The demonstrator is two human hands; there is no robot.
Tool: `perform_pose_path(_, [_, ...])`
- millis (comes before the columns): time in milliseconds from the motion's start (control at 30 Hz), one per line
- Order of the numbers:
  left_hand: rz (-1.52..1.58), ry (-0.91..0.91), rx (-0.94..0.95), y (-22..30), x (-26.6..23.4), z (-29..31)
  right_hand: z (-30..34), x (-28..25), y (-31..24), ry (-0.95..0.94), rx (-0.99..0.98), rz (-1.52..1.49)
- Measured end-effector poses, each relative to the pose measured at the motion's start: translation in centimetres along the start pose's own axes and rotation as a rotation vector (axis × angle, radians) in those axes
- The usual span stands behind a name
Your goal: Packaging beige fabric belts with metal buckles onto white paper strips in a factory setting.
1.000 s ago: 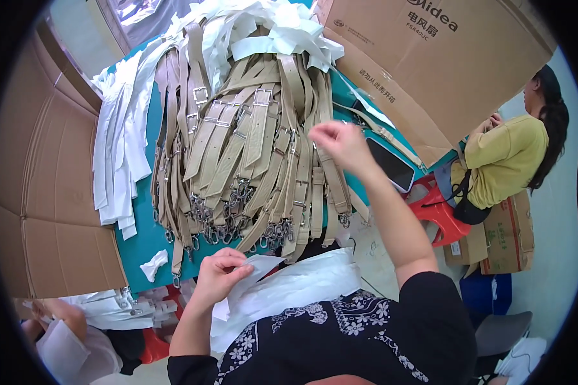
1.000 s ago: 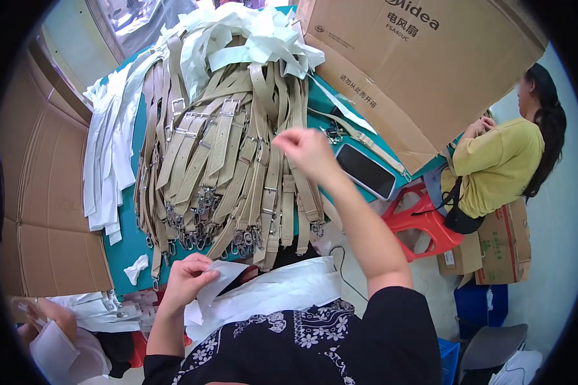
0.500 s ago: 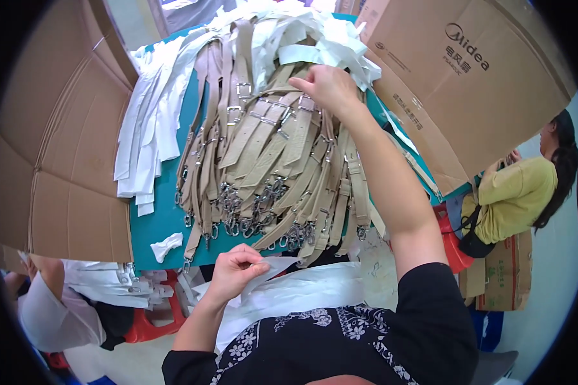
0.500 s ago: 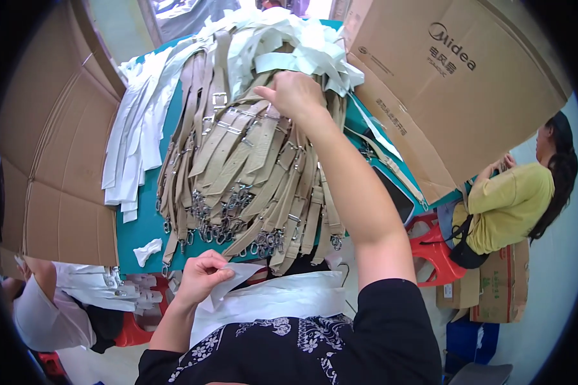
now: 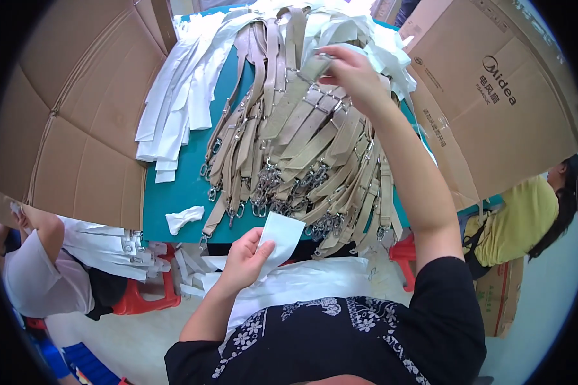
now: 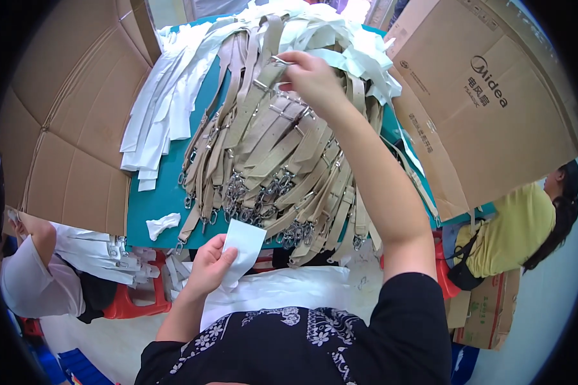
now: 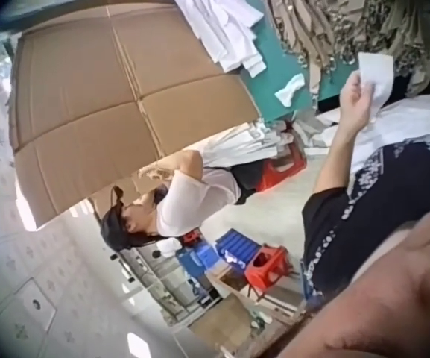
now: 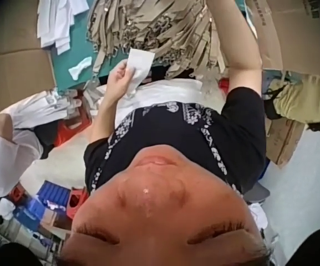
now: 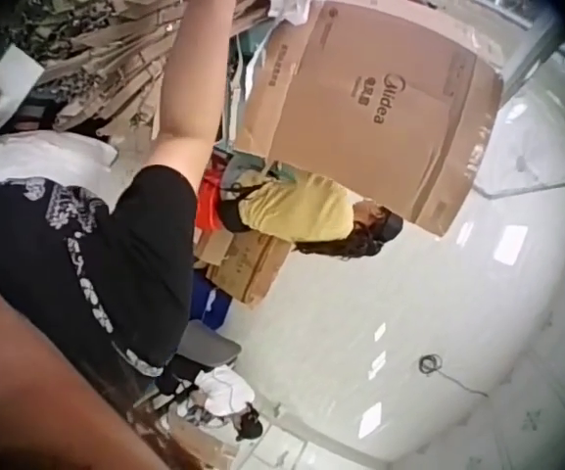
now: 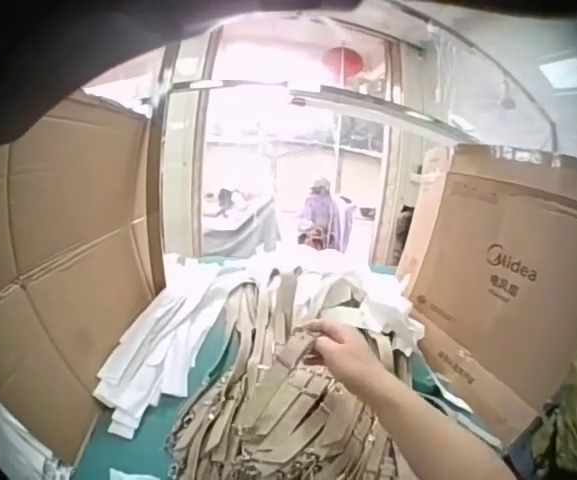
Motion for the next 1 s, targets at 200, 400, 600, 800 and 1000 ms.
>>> perform_pose_path(200, [-0.201,-0.139,-0.036,-1.0,-0.7,-0.7,17.3,-5.9,0.3,0.29,0.282,-0.619])
perform_pose_path(400, [-0.222,-0.164,0.027,-0.5,1.4,-1.0,26.9,-6.7,5.7,0.453,0.642,-0.697])
perform_pose_path(600, [-0.202,-0.087,0.024,-0.8,0.4,-0.9,29.7,-5.5,7.4,-0.104,0.571,-0.093])
perform_pose_path(800, [-0.24,-0.09,0.046,-1.1,0.3,0.1,26.6,-5.1,6.2,0.004,0.481,-0.418])
perform_pose_path(1000, [-0.16,-0.061,0.01,-1.5,-0.8,0.8,24.4,-0.9,7.4,0.0,0.667,-0.48])
Point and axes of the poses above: each hand's wrist, its own z-axis away from the middle knuckle, its own x-axis out of the palm, y = z × x, the point moved 1 cm from there along -z, towards the middle knuckle, and after that the axes turned 15 degrees about y, right-handed, at the moved point
